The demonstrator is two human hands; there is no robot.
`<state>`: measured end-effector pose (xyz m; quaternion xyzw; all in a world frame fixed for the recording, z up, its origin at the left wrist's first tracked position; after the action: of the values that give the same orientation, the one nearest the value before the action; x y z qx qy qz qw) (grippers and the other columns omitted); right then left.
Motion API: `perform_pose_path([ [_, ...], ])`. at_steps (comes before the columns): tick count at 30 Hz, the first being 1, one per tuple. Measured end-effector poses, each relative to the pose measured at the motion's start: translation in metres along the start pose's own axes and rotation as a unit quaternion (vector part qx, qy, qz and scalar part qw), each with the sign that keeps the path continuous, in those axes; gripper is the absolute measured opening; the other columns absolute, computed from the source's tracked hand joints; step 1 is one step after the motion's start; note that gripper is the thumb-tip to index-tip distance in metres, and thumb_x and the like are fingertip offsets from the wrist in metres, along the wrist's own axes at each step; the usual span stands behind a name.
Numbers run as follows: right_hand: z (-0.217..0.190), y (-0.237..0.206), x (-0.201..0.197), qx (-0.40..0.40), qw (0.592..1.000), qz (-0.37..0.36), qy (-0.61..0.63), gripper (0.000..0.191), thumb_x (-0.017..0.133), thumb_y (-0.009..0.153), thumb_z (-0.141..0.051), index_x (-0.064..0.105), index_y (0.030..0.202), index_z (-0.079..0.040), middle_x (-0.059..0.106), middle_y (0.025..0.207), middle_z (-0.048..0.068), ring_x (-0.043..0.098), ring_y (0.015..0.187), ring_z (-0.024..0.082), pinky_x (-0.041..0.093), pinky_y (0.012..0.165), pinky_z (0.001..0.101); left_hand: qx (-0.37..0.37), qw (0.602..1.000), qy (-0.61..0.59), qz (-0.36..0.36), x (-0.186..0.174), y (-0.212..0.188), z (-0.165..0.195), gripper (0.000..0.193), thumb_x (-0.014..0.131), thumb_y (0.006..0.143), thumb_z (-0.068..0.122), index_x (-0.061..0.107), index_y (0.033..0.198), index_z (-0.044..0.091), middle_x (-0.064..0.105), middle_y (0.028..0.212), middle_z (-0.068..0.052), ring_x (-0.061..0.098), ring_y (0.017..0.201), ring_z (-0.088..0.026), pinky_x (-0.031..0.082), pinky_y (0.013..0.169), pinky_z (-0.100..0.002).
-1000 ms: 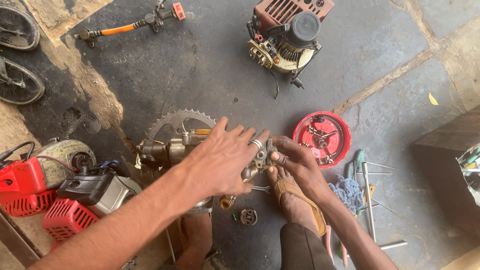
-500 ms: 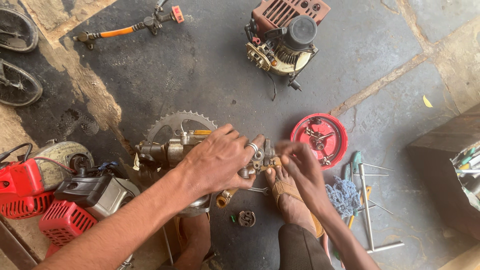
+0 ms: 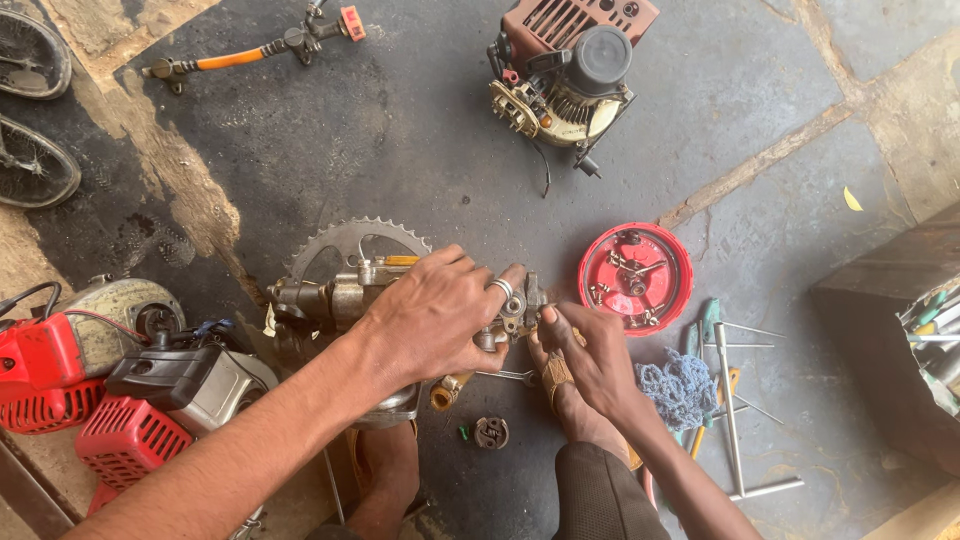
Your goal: The person sits on the floor and works on a small engine, using a wrench to tighten bolts on the engine casing. They then remove a small metal part from the engine and place it on the floor.
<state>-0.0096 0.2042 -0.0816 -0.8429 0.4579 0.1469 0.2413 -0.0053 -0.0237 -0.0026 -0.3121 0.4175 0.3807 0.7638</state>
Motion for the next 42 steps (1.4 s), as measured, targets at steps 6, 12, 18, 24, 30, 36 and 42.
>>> perform_pose_path([
  [6,-0.001,-0.008,-0.005,-0.129,0.990,0.047,0.018,0.023,0.070,0.090,-0.019,0.069,0.100,0.002,0.072,0.090,0.013,0.071,0.081,0.023,0.054,0.073,0.0331,0.007,1.000,0.025,-0.001,0.005,0.000,-0.001,0.079,0.080,0.076,0.043,0.059,0.130,-0.010,0.073,0.074,-0.019,0.070,0.068,-0.025,0.053,0.077,-0.035],
  [12,-0.001,0.000,0.003,0.022,0.998,-0.009,-0.057,0.014,0.069,0.096,-0.011,0.072,0.089,0.001,0.065,0.073,0.017,0.063,0.067,0.027,0.049,0.070,0.0379,0.001,1.000,0.016,-0.003,0.004,0.000,-0.002,0.081,0.080,0.074,0.044,0.059,0.129,-0.011,0.074,0.077,-0.021,0.070,0.067,-0.026,0.053,0.075,-0.034],
  [18,-0.005,-0.006,-0.004,-0.133,0.987,0.059,0.063,0.024,0.069,0.092,-0.022,0.066,0.093,0.002,0.069,0.082,0.011,0.065,0.075,0.017,0.052,0.068,0.0345,-0.008,1.000,0.008,-0.004,0.004,-0.001,-0.001,0.083,0.081,0.072,0.045,0.059,0.130,-0.011,0.073,0.075,-0.020,0.071,0.068,-0.025,0.054,0.075,-0.034],
  [24,0.005,-0.003,0.010,0.114,0.986,-0.008,-0.121,0.028,0.071,0.100,-0.020,0.072,0.089,0.005,0.067,0.077,0.017,0.063,0.072,0.025,0.050,0.069,0.0378,-0.012,1.000,-0.001,-0.005,0.002,0.000,-0.002,0.082,0.083,0.070,0.045,0.060,0.127,-0.010,0.072,0.074,-0.018,0.071,0.067,-0.027,0.054,0.075,-0.035],
  [30,0.001,-0.010,-0.001,-0.119,0.989,0.059,0.063,0.027,0.071,0.092,-0.024,0.067,0.095,0.002,0.070,0.086,0.008,0.066,0.077,0.015,0.052,0.069,0.0316,-0.001,1.000,-0.005,0.016,0.000,-0.002,-0.002,0.080,0.084,0.069,0.044,0.062,0.124,-0.010,0.073,0.075,-0.018,0.071,0.071,-0.028,0.054,0.080,-0.037],
  [36,0.001,-0.004,0.007,0.009,1.000,0.021,-0.022,0.017,0.070,0.098,-0.014,0.072,0.091,0.001,0.067,0.075,0.012,0.063,0.070,0.021,0.049,0.069,0.0358,-0.019,1.000,-0.022,-0.005,-0.001,0.000,-0.002,0.083,0.085,0.068,0.045,0.061,0.126,-0.009,0.073,0.076,-0.018,0.071,0.071,-0.028,0.053,0.078,-0.037],
  [42,-0.003,-0.009,0.000,-0.130,0.987,0.048,0.083,0.027,0.070,0.095,-0.025,0.066,0.097,0.001,0.069,0.086,0.011,0.066,0.079,0.017,0.052,0.069,0.0339,-0.014,1.000,-0.013,-0.006,0.000,0.000,-0.002,0.085,0.086,0.066,0.046,0.061,0.126,-0.008,0.072,0.074,-0.018,0.071,0.070,-0.028,0.054,0.076,-0.037],
])
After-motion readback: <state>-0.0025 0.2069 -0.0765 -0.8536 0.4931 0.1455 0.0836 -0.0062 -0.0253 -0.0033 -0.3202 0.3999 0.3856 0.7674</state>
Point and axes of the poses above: each hand's wrist, its own y-axis towards the middle knuckle, its own x-axis out of the palm, z = x × y, the point moved 1 cm from there along y, towards the middle knuckle
